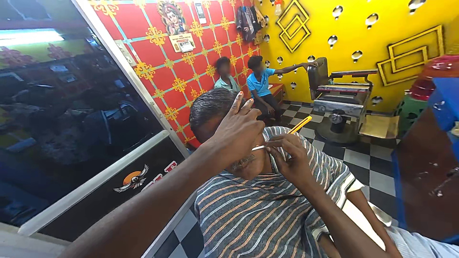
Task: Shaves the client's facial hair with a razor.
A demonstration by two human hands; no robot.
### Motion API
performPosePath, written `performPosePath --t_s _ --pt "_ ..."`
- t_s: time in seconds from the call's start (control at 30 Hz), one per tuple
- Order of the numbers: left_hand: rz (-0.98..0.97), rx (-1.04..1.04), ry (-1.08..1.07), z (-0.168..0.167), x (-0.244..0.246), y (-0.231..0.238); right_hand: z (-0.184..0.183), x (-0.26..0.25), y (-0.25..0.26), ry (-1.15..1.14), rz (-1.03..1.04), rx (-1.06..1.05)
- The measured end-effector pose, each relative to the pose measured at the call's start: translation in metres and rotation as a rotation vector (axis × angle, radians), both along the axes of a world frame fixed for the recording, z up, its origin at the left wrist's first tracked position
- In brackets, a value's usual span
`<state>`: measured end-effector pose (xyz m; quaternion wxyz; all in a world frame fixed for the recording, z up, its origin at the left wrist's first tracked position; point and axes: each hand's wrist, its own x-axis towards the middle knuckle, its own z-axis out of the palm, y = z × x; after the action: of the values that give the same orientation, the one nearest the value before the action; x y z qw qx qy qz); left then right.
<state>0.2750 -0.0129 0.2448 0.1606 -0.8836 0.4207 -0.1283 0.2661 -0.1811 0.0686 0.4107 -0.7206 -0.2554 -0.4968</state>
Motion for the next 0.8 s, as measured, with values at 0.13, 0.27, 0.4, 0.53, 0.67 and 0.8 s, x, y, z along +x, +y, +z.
performPosePath --t_s 0.13,0.27,0.4,0.53,0.67,0.8 --pt "-0.060 -0.038 -0.007 0.001 0.002 0.004 0.000 0.001 0.000 0.015 -0.003 -0.025" --pt "-0.160 -0.111 -0.016 -0.001 0.007 0.009 0.001 0.001 -0.002 0.043 0.028 -0.046" --pt "-0.218 -0.154 -0.023 -0.002 0.010 0.012 0.003 0.001 -0.003 0.071 0.060 -0.074" --pt "-0.239 -0.167 -0.018 -0.002 0.012 0.013 0.004 0.002 -0.003 0.076 0.092 -0.085" --pt "-0.250 -0.183 -0.022 -0.002 0.013 0.013 0.004 0.003 -0.003 0.076 0.106 -0.087" --pt "-0.237 -0.176 -0.012 -0.001 0.012 0.012 0.005 0.003 -0.004 0.082 0.111 -0.092"
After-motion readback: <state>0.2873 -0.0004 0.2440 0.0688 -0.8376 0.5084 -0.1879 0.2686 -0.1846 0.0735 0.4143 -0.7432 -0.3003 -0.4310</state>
